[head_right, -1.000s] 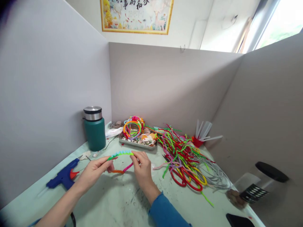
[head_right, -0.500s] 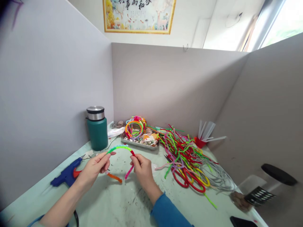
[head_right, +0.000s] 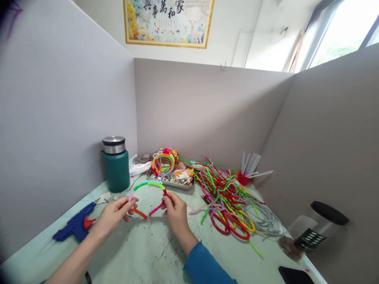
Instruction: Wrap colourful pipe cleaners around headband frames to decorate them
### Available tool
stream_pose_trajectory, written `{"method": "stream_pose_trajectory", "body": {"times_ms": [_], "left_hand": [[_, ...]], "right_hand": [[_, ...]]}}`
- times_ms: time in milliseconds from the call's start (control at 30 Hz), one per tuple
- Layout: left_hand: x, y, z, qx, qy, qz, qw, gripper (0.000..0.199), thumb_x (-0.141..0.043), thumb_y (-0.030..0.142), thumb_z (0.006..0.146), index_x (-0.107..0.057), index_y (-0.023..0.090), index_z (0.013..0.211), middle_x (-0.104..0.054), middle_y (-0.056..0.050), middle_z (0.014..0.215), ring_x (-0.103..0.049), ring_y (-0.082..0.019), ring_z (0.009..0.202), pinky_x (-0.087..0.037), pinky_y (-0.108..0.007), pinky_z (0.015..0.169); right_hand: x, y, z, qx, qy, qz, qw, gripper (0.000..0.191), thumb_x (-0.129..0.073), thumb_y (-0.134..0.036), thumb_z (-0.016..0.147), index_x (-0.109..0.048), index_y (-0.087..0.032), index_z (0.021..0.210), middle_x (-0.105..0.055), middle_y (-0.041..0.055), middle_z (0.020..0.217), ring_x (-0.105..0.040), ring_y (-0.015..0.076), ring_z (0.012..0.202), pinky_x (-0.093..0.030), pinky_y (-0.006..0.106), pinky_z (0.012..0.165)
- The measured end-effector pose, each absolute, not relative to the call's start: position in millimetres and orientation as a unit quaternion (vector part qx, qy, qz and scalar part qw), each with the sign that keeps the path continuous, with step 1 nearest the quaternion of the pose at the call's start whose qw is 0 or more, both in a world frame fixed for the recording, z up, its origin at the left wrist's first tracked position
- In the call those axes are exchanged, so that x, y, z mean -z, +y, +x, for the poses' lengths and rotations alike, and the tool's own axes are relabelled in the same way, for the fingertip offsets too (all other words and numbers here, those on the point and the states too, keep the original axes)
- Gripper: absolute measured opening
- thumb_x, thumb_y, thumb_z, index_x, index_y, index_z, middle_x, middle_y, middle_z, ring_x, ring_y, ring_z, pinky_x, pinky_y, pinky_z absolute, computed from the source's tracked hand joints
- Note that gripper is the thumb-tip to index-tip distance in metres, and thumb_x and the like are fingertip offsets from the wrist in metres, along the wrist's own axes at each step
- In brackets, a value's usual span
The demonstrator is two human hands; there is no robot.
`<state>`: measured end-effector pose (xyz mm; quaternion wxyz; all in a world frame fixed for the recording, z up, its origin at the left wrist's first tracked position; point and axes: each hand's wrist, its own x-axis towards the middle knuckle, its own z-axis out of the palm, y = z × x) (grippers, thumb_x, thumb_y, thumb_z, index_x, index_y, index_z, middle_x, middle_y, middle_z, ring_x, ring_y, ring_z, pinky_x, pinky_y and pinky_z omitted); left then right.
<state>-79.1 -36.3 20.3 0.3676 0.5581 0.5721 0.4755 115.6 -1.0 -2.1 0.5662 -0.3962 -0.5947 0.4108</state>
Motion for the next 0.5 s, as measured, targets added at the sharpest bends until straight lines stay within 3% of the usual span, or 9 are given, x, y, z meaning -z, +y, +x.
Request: {"method": "stream_pose_trajectory", "body": {"times_ms": [200, 500], "left_hand": [[-21, -39, -77, -0.497, 0.582, 0.536, 0.357, 0.057, -0.052, 0.051, 0.071, -0.050, 0.012, 0.112, -0.060, -0.012, 0.100, -0.061, -0.020, 0.077, -0.050, -0.027, 0.055], [-15, -35, -82, -0.459, 0.606, 0.564, 0.321, 0.047, -0.049, 0.050, 0.073, -0.055, 0.016, 0.105, -0.066, -0.010, 0.089, -0.063, -0.021, 0.075, -0.049, -0.027, 0.056]], "right_hand": [[-16, 31, 123, -0.339, -0.606, -0.442, 0.568, 0.029, -0.045, -0.038, 0.081, -0.060, -0.013, 0.078, -0.059, 0.0020, 0.057, -0.057, 0.0136, 0.049, -0.046, 0.022, 0.047], [-62, 139, 104, -0.207, -0.602, -0.606, 0.476, 0.030, -0.038, -0.027, 0.083, -0.063, -0.011, 0.090, -0.066, 0.0056, 0.064, -0.061, 0.0139, 0.056, -0.044, 0.019, 0.050]]}}
